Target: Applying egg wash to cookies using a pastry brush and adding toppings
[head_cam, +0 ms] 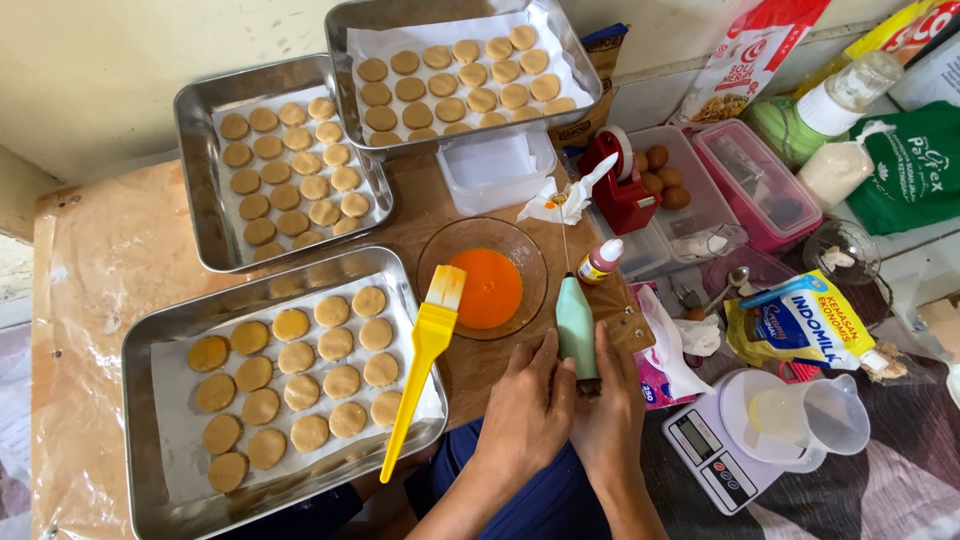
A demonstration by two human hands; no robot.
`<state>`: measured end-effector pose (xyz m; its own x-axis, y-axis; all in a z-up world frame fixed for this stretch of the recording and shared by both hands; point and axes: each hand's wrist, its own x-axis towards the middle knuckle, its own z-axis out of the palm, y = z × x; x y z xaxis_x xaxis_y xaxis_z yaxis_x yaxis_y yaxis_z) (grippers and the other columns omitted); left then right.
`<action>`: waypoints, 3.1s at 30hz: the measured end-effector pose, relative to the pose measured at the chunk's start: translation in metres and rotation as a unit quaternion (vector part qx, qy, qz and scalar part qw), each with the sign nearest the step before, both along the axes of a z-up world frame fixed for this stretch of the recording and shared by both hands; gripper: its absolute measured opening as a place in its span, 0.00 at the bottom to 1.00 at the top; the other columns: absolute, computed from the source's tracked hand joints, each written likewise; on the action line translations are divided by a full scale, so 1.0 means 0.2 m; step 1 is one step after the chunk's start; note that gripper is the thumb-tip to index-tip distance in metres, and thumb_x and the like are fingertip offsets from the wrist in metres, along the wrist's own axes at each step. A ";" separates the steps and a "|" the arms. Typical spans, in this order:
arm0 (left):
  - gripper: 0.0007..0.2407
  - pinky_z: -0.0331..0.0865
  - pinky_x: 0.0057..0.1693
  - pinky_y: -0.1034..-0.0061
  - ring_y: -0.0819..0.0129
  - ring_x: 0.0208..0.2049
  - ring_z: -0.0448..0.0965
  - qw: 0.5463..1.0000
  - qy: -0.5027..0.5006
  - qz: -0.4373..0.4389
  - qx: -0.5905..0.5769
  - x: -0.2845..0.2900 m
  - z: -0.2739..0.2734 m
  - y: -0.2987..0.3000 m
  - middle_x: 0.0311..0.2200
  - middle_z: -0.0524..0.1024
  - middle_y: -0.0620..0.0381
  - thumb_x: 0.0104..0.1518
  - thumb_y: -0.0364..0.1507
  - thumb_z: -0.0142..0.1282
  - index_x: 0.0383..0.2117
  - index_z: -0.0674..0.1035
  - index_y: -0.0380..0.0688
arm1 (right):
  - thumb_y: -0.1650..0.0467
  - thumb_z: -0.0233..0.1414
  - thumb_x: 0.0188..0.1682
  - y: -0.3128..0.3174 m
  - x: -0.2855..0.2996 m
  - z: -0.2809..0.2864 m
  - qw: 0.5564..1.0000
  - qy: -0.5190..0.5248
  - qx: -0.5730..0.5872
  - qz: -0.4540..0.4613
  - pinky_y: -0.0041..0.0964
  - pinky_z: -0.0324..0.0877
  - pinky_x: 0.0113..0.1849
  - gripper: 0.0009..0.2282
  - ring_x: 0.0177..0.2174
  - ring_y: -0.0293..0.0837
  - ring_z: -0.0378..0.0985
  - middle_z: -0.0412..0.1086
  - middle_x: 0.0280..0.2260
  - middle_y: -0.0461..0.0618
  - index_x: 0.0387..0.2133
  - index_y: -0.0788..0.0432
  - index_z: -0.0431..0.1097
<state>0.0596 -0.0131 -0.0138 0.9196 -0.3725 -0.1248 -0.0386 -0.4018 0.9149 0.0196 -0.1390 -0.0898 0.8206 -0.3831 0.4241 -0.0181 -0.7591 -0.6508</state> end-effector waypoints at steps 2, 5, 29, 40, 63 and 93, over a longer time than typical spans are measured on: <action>0.22 0.67 0.57 0.51 0.41 0.59 0.70 1.000 -0.002 0.000 -0.003 -0.01 0.01 0.01 0.59 0.69 0.41 0.64 0.37 0.42 0.62 0.68 0.39 | 0.71 0.59 0.47 -0.01 -0.01 0.00 1.000 0.007 -0.009 -0.006 0.45 0.75 0.44 0.30 0.49 0.55 0.76 0.68 0.50 0.63 0.64 0.63 0.60; 0.23 0.67 0.57 0.51 0.40 0.58 0.70 1.000 -0.009 -0.004 -0.003 -0.03 0.00 0.00 0.59 0.69 0.40 0.64 0.37 0.41 0.63 0.67 0.36 | 0.70 0.60 0.47 -0.01 -0.03 0.00 1.000 0.016 -0.011 -0.007 0.44 0.77 0.38 0.30 0.43 0.53 0.76 0.68 0.45 0.60 0.65 0.62 0.60; 0.22 0.71 0.46 0.46 0.37 0.47 0.75 0.991 -0.113 0.003 0.073 -0.14 0.06 0.01 0.52 0.72 0.41 0.63 0.34 0.44 0.62 0.68 0.38 | 0.74 0.59 0.39 -0.06 -0.10 0.10 0.992 0.117 0.034 -0.024 0.37 0.71 0.33 0.36 0.30 0.42 0.71 0.65 0.47 0.49 0.67 0.49 0.60; 0.13 0.72 0.58 0.68 0.58 0.53 0.81 0.919 -0.381 0.094 0.045 -0.22 0.43 0.47 0.53 0.79 0.50 0.63 0.24 0.45 0.49 0.80 0.45 | 0.72 0.58 0.49 0.20 -0.02 0.52 0.963 -0.085 -0.094 0.237 0.38 0.74 0.48 0.07 0.40 0.48 0.81 0.75 0.41 0.52 0.39 0.58 0.75; 0.19 0.68 0.39 0.63 0.54 0.33 0.80 0.947 -0.281 0.108 0.112 -0.27 0.34 0.83 0.38 0.84 0.52 0.58 0.20 0.44 0.57 0.73 0.42 | 0.74 0.64 0.47 0.50 0.26 0.68 0.759 -0.201 -0.411 0.463 0.32 0.78 0.39 0.06 0.36 0.42 0.77 0.77 0.41 0.54 0.36 0.64 0.79; 0.08 0.73 0.35 0.78 0.73 0.32 0.81 0.926 -0.371 0.030 -0.062 0.33 0.64 0.51 0.36 0.78 0.62 0.61 0.32 0.61 0.44 0.80 0.48 | 0.80 0.56 0.47 0.21 0.49 0.81 0.936 -0.030 -0.130 0.326 0.42 0.70 0.28 0.15 0.25 0.52 0.78 0.73 0.29 0.57 0.47 0.68 0.63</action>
<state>0.1258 0.0882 0.1138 0.7551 -0.2863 0.5898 -0.6555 -0.3166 0.6856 0.1181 -0.0978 0.0725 0.8151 0.3139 0.4869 0.5357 -0.7285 -0.4270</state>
